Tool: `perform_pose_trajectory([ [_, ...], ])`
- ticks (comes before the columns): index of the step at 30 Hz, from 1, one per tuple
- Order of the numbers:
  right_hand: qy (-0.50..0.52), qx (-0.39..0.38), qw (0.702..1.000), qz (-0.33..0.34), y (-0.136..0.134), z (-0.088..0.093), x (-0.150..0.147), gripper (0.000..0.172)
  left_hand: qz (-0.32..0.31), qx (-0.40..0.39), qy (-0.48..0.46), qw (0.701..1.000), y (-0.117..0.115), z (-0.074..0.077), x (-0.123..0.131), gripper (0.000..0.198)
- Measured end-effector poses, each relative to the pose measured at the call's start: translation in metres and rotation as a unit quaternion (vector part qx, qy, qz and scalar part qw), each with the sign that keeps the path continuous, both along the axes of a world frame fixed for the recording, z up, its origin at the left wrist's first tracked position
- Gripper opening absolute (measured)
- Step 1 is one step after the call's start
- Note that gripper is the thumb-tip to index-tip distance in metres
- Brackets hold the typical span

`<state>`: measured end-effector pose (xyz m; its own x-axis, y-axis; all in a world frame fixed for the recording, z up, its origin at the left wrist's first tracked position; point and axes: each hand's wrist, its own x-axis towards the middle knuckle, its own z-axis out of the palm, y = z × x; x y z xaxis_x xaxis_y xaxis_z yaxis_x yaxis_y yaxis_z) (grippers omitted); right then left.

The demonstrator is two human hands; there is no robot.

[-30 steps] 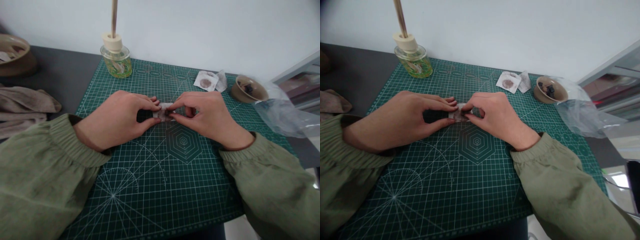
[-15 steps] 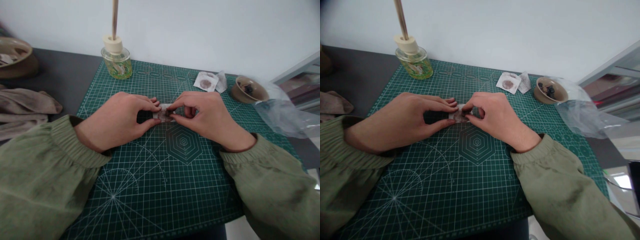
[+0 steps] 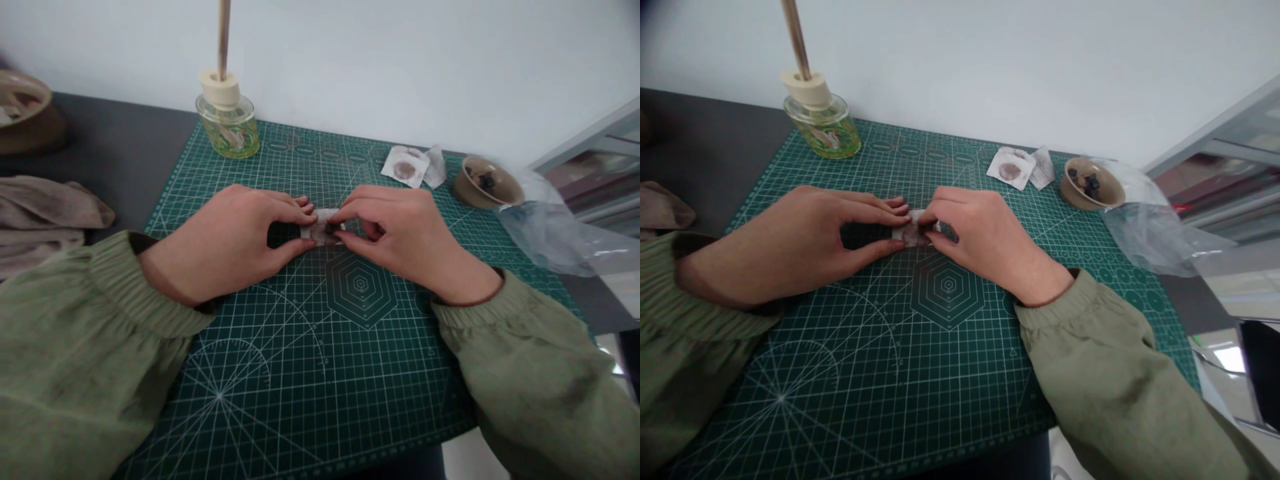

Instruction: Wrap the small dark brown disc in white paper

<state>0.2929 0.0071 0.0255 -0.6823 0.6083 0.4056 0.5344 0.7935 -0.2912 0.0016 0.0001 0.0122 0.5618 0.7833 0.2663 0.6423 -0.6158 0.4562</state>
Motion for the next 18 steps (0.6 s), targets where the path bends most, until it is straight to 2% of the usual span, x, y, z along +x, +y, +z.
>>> perform_pose_trajectory([
  [18, 0.012, -0.004, 1.0, 0.011, 0.0036, -0.0013, -0.0001, 0.02, -0.005, 0.014, 0.001, 1.0, 0.0013, -0.001, -0.0022, 0.039],
])
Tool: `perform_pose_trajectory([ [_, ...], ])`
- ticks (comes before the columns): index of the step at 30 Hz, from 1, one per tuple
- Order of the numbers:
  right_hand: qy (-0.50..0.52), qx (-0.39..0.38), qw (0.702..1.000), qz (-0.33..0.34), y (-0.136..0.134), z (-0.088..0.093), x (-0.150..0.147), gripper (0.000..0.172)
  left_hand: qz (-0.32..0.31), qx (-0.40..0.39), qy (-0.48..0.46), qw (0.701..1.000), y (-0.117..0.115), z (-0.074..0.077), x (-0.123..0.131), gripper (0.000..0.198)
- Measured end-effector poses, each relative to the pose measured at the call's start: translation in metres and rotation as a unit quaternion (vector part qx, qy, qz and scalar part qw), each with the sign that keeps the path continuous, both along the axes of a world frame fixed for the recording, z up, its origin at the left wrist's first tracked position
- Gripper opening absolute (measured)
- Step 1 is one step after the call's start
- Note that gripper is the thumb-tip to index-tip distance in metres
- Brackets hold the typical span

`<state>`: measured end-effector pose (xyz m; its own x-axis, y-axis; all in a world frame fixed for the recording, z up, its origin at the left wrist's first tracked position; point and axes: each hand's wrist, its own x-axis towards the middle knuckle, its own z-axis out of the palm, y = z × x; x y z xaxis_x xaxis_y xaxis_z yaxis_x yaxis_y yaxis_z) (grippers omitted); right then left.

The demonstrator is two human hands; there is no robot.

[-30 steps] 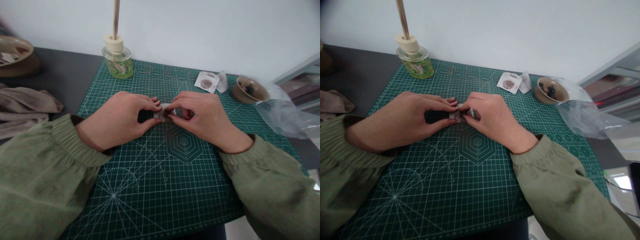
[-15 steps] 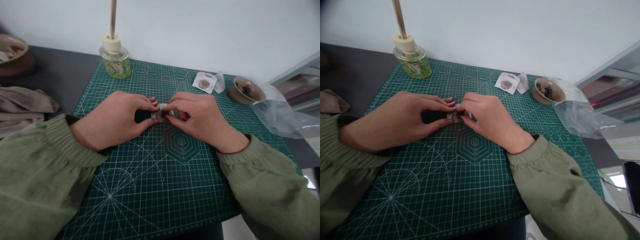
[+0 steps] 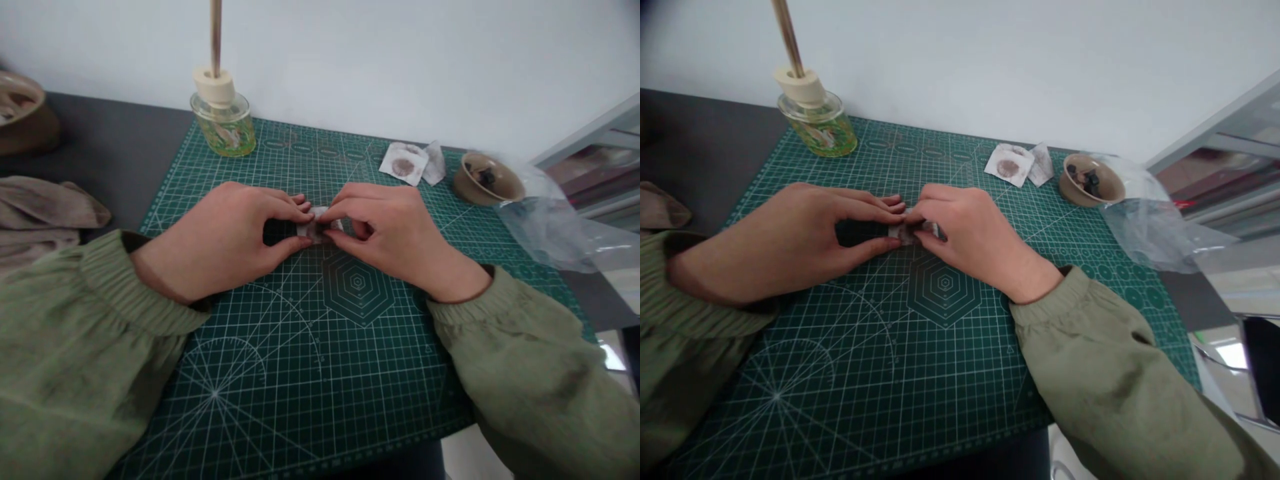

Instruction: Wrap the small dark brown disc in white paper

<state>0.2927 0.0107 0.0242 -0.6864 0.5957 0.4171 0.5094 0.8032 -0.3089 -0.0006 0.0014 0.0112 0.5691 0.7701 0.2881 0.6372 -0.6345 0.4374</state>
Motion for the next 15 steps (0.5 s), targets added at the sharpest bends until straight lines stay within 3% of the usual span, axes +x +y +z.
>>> perform_pose_trajectory([
  [15, 0.007, -0.014, 1.0, -0.015, 0.0002, 0.0001, -0.0008, 0.018, -0.005, -0.001, -0.001, 1.0, -0.0006, 0.0004, -0.0009, 0.039],
])
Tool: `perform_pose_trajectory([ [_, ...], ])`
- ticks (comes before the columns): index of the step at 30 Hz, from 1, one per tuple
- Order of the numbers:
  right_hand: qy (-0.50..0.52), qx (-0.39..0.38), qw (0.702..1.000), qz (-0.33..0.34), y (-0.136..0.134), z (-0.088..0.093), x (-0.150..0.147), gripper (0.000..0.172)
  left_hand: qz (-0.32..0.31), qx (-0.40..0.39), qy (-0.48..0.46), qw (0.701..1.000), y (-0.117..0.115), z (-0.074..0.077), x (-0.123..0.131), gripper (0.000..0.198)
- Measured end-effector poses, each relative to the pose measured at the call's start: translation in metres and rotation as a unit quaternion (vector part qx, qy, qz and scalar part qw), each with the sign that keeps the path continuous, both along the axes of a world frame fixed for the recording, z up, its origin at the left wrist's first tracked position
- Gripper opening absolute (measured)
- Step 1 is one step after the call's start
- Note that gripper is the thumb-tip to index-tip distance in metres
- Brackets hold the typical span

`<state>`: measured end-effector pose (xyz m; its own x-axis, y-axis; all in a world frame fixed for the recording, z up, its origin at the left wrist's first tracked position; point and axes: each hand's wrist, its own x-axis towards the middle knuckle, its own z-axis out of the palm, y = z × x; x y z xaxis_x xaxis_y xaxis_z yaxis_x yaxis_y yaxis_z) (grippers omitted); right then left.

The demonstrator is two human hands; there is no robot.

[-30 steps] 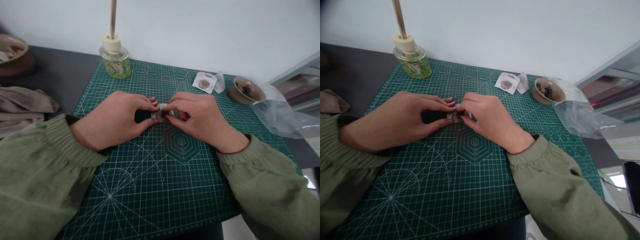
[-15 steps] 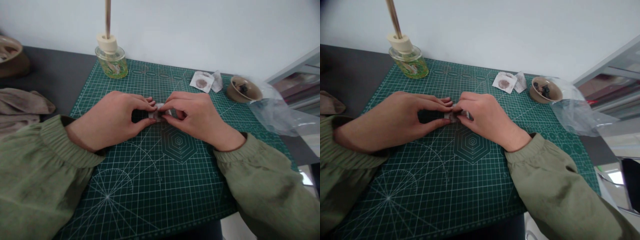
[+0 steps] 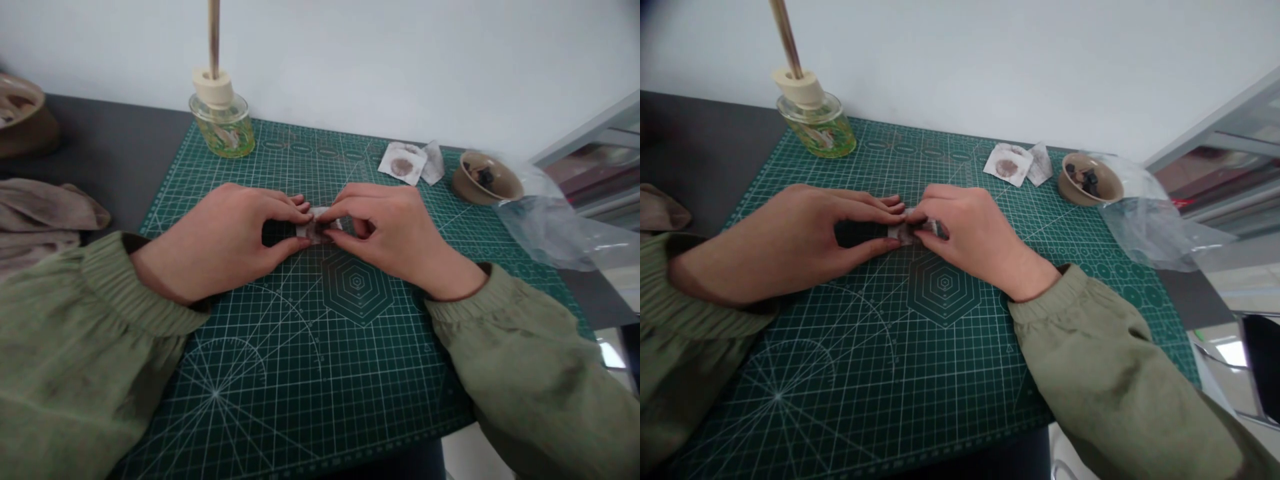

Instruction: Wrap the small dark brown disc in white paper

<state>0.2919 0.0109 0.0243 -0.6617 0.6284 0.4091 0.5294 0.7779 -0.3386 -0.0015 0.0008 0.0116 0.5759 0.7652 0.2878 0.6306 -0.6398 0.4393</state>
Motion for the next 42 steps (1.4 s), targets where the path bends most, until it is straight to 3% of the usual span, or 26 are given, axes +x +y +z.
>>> perform_pose_trajectory([
  [14, 0.016, 0.033, 0.999, 0.033, 0.001, -0.0062, 0.0018, 0.019, 0.005, -0.019, -0.009, 1.0, 0.0012, 0.0001, -0.0001, 0.041],
  [31, 0.03, 0.02, 0.999, 0.039, 0.0025, -0.0085, 0.0004, 0.019, -0.006, 0.006, -0.01, 1.0, 0.0033, -0.003, -0.002, 0.044],
  [42, 0.019, 0.008, 0.999, 0.046, 0.0031, -0.0092, -0.002, 0.018, -0.002, -0.017, -0.023, 1.0, 0.0036, -0.0039, -0.0041, 0.041],
])
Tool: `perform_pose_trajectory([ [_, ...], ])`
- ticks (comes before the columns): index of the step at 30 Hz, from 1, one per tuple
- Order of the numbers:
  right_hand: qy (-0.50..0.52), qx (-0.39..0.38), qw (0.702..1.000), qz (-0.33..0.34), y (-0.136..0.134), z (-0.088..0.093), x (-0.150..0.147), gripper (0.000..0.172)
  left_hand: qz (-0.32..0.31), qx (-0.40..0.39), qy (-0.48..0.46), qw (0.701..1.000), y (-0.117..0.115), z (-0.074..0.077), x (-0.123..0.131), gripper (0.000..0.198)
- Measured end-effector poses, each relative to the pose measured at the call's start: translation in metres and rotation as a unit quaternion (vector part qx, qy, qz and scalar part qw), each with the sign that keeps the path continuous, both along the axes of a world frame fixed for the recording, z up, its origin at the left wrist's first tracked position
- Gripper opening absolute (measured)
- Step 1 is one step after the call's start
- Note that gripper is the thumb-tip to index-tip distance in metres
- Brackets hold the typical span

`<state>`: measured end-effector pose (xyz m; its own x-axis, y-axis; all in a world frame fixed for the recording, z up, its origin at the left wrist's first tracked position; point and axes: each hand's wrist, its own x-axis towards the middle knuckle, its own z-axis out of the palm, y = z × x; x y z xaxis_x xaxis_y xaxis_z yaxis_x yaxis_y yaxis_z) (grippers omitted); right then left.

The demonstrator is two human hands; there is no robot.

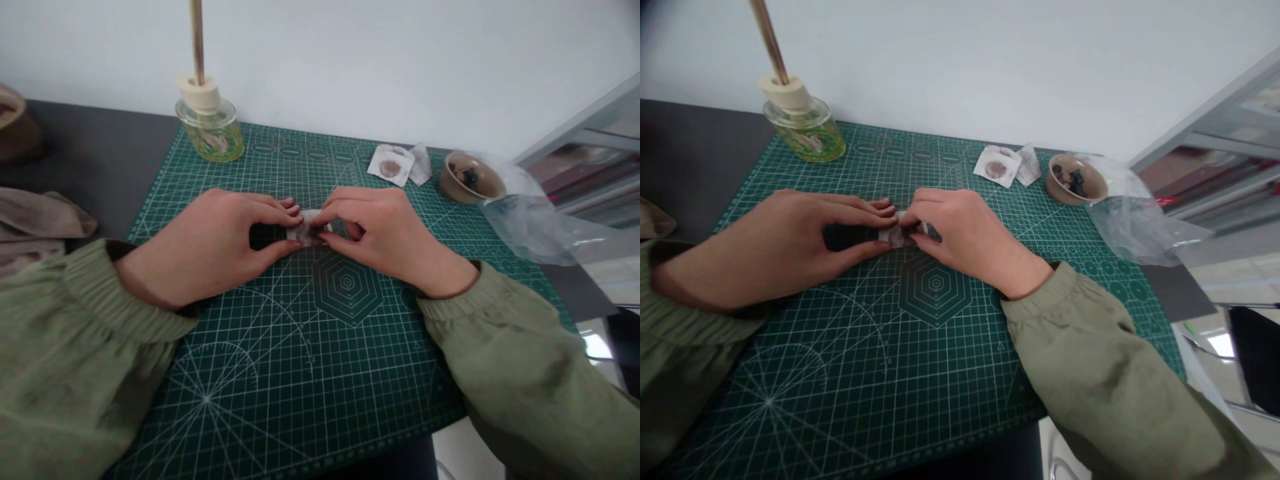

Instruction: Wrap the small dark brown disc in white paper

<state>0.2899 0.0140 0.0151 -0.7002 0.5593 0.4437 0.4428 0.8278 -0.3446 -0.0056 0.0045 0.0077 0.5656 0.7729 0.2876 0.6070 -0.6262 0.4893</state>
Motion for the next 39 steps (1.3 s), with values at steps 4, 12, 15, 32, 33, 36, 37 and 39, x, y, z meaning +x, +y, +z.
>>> perform_pose_trajectory([
  [4, 0.008, 0.02, 1.0, -0.002, -0.0006, -0.0013, -0.0006, 0.02, 0.001, -0.004, 0.0, 1.0, -0.0004, 0.0007, -0.0007, 0.036],
  [12, 0.014, 0.034, 0.999, 0.019, -0.0015, -0.001, 0.0005, 0.023, 0.002, 0.004, 0.004, 1.0, 0.0004, 0.0004, 0.0011, 0.043],
  [15, -0.002, 0.017, 1.0, 0.0, -0.0028, 0.0008, -0.0003, 0.018, 0.001, 0.002, 0.004, 1.0, 0.0004, 0.0024, 0.0015, 0.043],
  [32, 0.012, -0.002, 1.0, -0.012, -0.0024, 0.0031, 0.0003, 0.018, -0.009, 0.001, 0.007, 1.0, 0.0005, 0.0036, 0.0008, 0.041],
  [33, 0.011, -0.004, 1.0, -0.007, -0.0019, 0.0028, -0.0001, 0.02, -0.011, 0.005, 0.013, 1.0, 0.0004, 0.0035, 0.0008, 0.04],
  [36, 0.001, -0.015, 1.0, 0.006, -0.0009, -0.0001, -0.0016, 0.018, -0.002, 0.012, 0.005, 1.0, -0.0001, 0.0024, 0.0011, 0.043],
  [37, 0.007, -0.013, 1.0, -0.012, -0.0008, -0.0015, -0.0023, 0.017, -0.003, 0.012, 0.004, 1.0, -0.0002, 0.0019, 0.0011, 0.044],
  [39, 0.022, -0.001, 1.0, -0.019, -0.001, -0.0036, -0.0039, 0.017, -0.01, 0.014, 0.009, 1.0, 0.0002, 0.0007, 0.0007, 0.044],
])
